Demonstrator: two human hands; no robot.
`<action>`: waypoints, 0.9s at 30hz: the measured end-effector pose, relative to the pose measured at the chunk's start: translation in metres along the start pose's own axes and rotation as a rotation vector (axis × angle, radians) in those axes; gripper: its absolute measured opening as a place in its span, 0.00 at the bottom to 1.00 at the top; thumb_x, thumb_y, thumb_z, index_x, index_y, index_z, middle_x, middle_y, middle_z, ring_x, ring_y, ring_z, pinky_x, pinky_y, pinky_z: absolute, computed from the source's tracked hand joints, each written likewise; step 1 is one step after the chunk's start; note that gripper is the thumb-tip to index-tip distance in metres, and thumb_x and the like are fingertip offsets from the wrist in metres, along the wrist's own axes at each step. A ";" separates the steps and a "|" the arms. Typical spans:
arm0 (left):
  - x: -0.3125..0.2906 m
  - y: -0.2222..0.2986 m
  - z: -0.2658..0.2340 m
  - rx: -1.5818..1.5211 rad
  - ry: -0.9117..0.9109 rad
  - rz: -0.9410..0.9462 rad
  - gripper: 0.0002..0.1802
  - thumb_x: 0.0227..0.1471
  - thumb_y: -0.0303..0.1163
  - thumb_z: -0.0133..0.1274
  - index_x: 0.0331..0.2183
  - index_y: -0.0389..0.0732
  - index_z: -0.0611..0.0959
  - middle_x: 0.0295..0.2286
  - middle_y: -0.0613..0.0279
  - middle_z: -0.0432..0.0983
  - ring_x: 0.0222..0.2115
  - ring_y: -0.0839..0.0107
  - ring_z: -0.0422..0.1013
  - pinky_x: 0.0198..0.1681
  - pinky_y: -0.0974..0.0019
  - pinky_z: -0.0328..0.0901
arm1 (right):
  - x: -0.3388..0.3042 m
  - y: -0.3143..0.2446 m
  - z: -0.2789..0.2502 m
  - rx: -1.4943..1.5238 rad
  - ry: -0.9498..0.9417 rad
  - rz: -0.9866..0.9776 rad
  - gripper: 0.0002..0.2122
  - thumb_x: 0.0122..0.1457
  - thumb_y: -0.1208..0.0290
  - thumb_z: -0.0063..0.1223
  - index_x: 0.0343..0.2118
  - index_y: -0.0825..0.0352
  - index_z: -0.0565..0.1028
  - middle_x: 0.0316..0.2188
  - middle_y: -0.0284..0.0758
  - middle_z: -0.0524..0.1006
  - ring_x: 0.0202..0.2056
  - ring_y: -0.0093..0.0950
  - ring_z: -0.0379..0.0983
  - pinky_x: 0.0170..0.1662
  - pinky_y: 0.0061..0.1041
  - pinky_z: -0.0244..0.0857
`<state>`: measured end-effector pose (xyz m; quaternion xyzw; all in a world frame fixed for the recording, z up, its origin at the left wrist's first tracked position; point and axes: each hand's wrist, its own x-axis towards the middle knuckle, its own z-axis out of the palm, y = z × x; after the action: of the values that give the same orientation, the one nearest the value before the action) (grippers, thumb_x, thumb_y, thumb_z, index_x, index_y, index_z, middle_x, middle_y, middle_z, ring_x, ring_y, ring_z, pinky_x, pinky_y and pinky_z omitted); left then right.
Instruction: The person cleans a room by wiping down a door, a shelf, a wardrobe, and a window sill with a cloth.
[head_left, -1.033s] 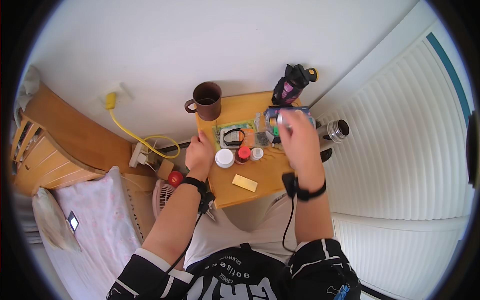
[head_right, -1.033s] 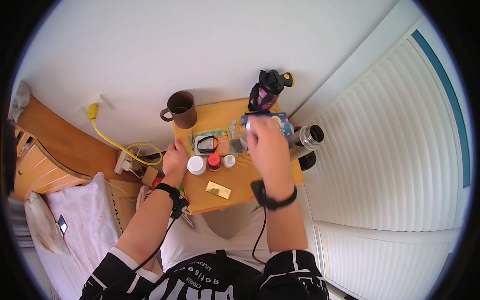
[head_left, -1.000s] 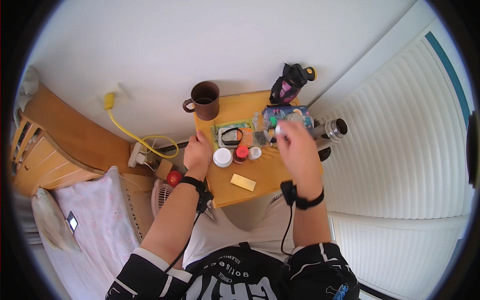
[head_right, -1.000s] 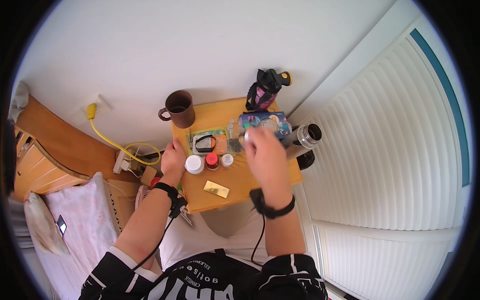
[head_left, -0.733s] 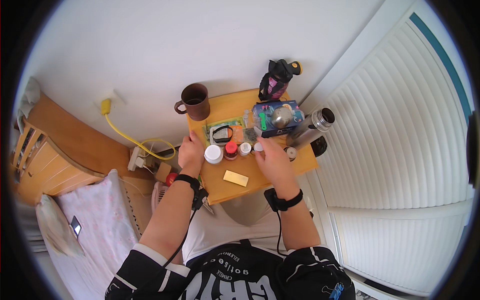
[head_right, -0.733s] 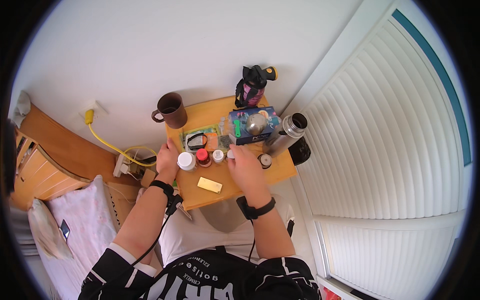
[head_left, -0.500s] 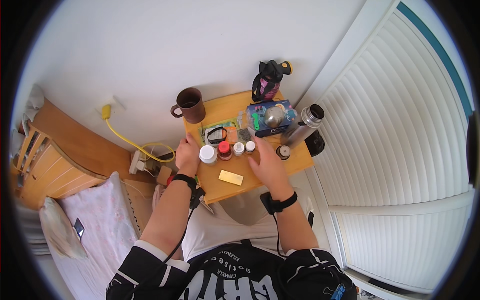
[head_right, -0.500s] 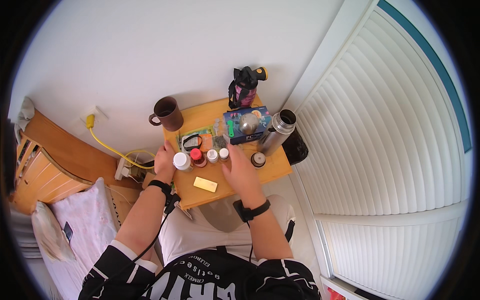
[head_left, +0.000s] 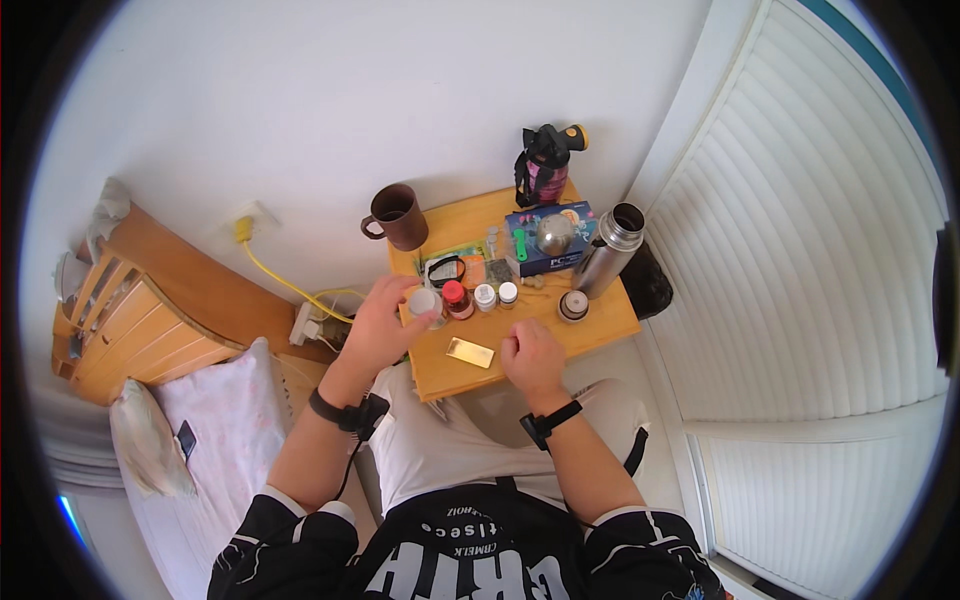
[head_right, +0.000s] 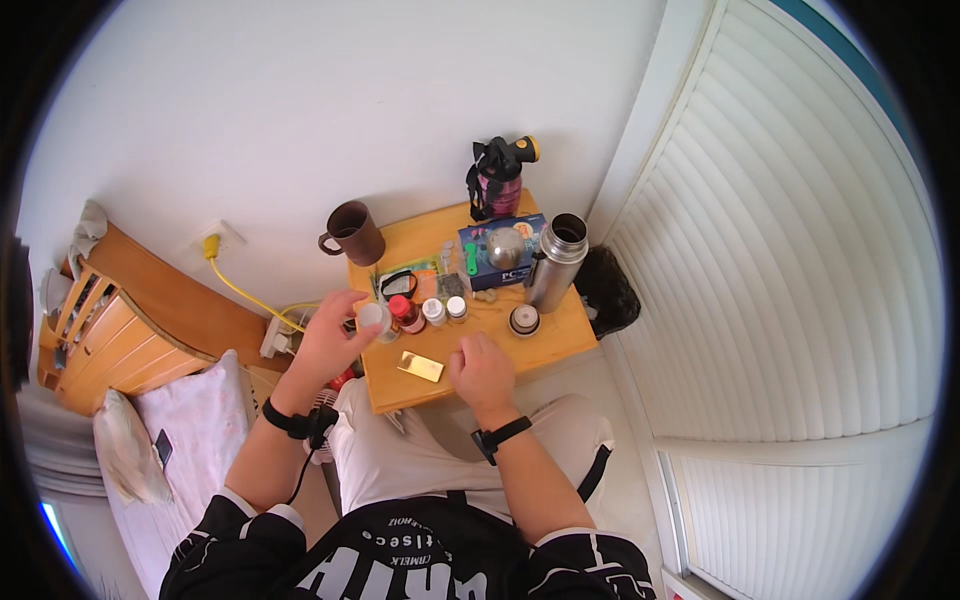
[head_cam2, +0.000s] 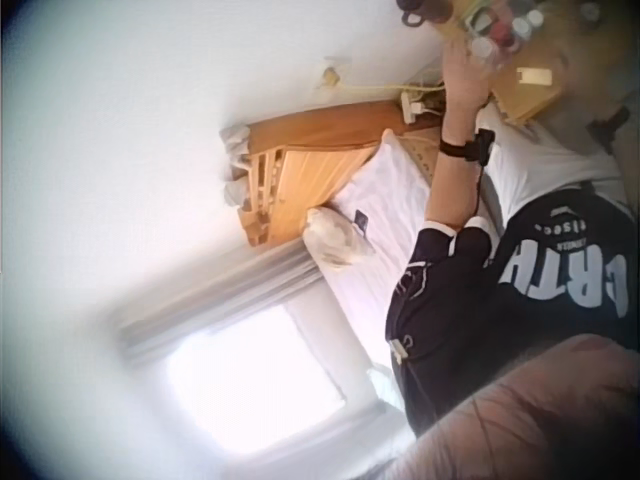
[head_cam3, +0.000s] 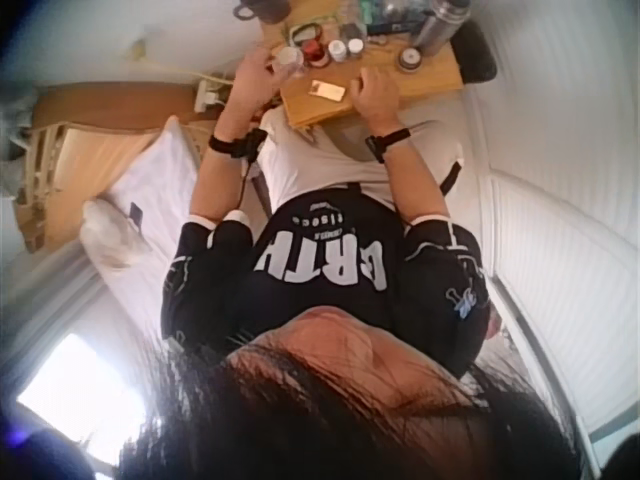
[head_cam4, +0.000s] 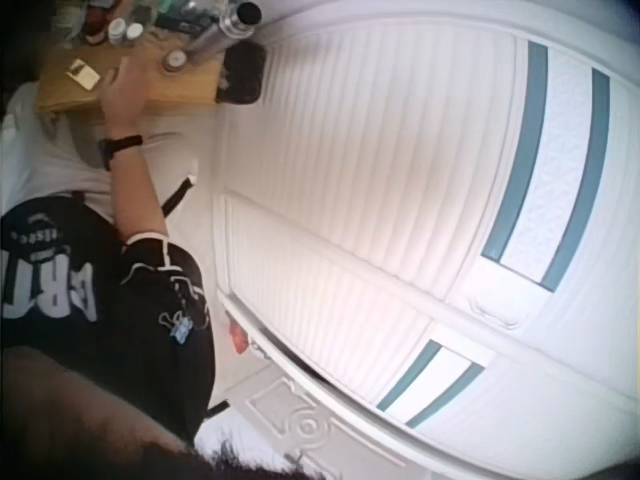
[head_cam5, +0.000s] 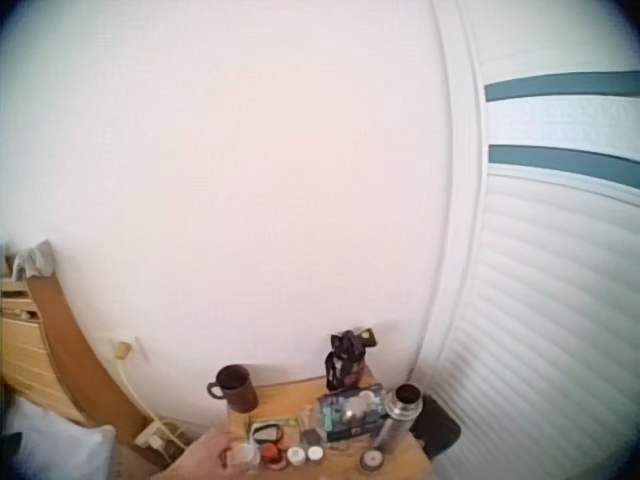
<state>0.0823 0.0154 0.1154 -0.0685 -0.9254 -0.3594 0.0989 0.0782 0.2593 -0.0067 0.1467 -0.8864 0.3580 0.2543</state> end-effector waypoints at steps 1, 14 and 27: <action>0.001 -0.001 -0.002 0.014 0.007 -0.008 0.19 0.53 0.35 0.63 0.45 0.37 0.80 0.43 0.53 0.76 0.41 0.57 0.75 0.46 0.59 0.71 | 0.000 -0.002 0.001 -0.026 0.008 -0.005 0.05 0.49 0.76 0.55 0.26 0.63 0.69 0.24 0.38 0.71 0.26 0.41 0.72 0.27 0.40 0.66; 0.065 0.058 -0.093 0.254 -0.076 0.021 0.19 0.50 0.28 0.64 0.45 0.37 0.82 0.40 0.55 0.79 0.36 0.67 0.77 0.38 0.66 0.73 | -0.001 0.005 -0.001 0.032 0.069 -0.047 0.06 0.48 0.74 0.55 0.24 0.62 0.68 0.23 0.36 0.71 0.25 0.38 0.71 0.26 0.38 0.66; 0.202 -0.013 0.020 0.916 -0.364 0.258 0.11 0.51 0.32 0.60 0.38 0.42 0.82 0.40 0.55 0.77 0.41 0.53 0.77 0.44 0.53 0.73 | -0.002 0.003 -0.005 0.014 0.070 -0.039 0.05 0.48 0.73 0.56 0.25 0.61 0.69 0.24 0.35 0.71 0.27 0.38 0.72 0.27 0.36 0.67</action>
<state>-0.1186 0.0304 0.1395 -0.1935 -0.9742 0.1162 -0.0006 0.0805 0.2645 -0.0066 0.1529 -0.8715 0.3639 0.2910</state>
